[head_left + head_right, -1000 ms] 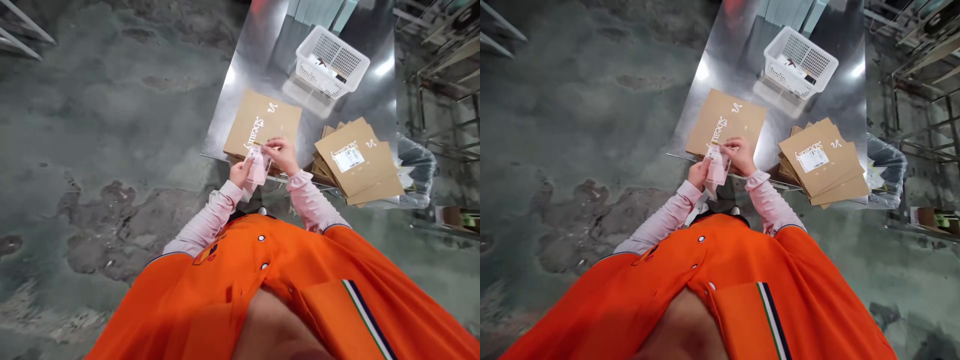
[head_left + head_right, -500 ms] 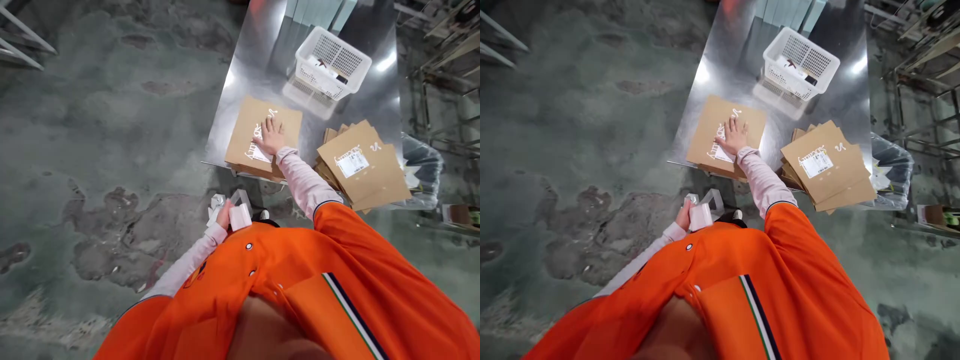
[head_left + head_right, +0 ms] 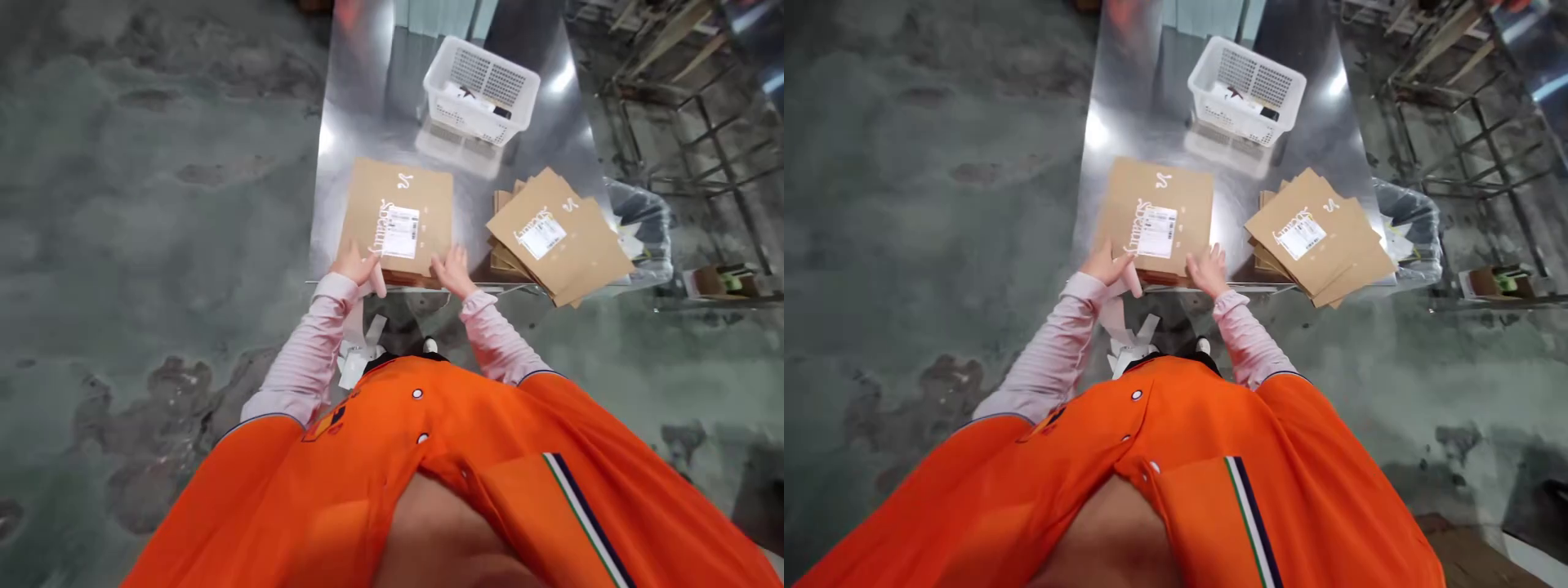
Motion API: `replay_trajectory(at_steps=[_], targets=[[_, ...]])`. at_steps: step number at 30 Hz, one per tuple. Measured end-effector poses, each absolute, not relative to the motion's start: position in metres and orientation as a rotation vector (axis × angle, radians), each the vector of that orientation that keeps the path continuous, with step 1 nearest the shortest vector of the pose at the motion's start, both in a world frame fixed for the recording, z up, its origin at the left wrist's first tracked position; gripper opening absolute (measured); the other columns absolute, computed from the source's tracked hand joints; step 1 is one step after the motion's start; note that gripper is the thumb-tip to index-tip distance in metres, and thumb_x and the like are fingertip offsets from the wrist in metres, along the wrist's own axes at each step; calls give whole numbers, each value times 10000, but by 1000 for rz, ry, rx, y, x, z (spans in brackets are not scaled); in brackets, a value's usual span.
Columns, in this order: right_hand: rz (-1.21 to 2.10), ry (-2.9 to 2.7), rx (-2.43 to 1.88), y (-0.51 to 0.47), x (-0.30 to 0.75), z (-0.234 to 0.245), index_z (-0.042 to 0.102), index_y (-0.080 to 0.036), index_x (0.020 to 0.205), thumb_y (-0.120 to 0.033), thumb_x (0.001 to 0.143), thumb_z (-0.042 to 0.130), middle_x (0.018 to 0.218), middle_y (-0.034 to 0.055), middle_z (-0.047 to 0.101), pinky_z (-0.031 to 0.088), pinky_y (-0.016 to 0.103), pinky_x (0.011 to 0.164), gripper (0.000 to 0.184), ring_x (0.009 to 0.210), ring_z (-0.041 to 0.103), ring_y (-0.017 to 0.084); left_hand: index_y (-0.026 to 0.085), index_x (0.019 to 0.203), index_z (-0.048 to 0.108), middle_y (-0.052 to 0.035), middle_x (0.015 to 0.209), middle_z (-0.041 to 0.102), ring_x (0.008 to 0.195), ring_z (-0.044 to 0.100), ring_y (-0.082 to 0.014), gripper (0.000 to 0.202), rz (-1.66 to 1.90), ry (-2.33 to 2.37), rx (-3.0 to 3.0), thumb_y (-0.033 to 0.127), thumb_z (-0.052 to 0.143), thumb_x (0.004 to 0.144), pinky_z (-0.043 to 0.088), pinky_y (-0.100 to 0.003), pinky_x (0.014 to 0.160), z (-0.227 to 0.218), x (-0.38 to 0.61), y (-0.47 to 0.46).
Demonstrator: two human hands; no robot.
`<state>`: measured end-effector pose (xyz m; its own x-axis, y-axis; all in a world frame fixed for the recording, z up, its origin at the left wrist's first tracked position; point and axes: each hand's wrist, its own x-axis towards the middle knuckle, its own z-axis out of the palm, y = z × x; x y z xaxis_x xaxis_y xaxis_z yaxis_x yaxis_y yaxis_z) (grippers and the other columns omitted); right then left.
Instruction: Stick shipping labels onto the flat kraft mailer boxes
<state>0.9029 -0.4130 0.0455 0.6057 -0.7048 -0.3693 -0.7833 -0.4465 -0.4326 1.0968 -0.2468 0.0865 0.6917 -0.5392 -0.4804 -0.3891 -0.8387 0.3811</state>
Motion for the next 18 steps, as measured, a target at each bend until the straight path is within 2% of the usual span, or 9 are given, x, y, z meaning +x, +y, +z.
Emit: replay_trajectory(at_steps=[3, 7, 10, 12, 14, 18], targets=[[156, 1099, -2238, -399, 914, 48, 346, 3, 1559, -543, 1021, 345, 1694, 258, 50, 266, 619, 1214, 767, 1586, 49, 407, 6, 1640, 153, -283, 1504, 490, 1407, 491, -378, 972, -880, -787, 2660, 535, 559, 934, 404, -417, 1137, 89, 1092, -251], [102, 1136, -2252, -382, 919, 54, 292, -1, 1579, -513, 1006, 425, 1695, 252, -1, 163, 670, 1228, 779, 1588, 0, 406, -21, 1624, 201, -314, 1477, 501, 1381, 504, -428, 983, -829, -817, 2664, 535, 595, 915, 412, -469, 1127, 86, 1091, -250], [98, 1104, -2228, -384, 917, 58, 296, 2, 1578, -489, 1003, 452, 1699, 240, 6, 172, 659, 1233, 772, 1588, 1, 401, -34, 1627, 174, -318, 1549, 403, 1414, 456, -448, 1070, -799, -790, 2638, 546, 657, 868, 373, -494, 1167, 78, 1089, -248], [47, 1057, -2218, -390, 914, 59, 362, -21, 1556, -477, 1004, 454, 1700, 227, 84, 202, 616, 1245, 722, 1590, 56, 377, -24, 1628, 181, -306, 1566, 382, 1432, 432, -449, 1124, -751, -746, 2595, 559, 707, 824, 352, -501, 1188, 73, 1086, -247], [-73, 1026, -2239, -397, 911, 61, 442, -63, 1524, -449, 1009, 447, 1677, 202, 225, 215, 536, 1267, 644, 1578, 166, 326, -10, 1627, 208, -299, 1555, 406, 1443, 416, -449, 1141, -701, -700, 2563, 585, 725, 802, 343, -516, 1195, 69, 1081, -247], [-355, 977, -2207, -404, 916, 68, 491, -121, 1518, -453, 1011, 435, 1580, 143, 433, 273, 392, 1260, 608, 1489, 369, 255, 2, 1629, 223, -279, 1577, 386, 1477, 376, -421, 1076, -621, -627, 2542, 598, 668, 852, 316, -498, 1216, 70, 1079, -249]])
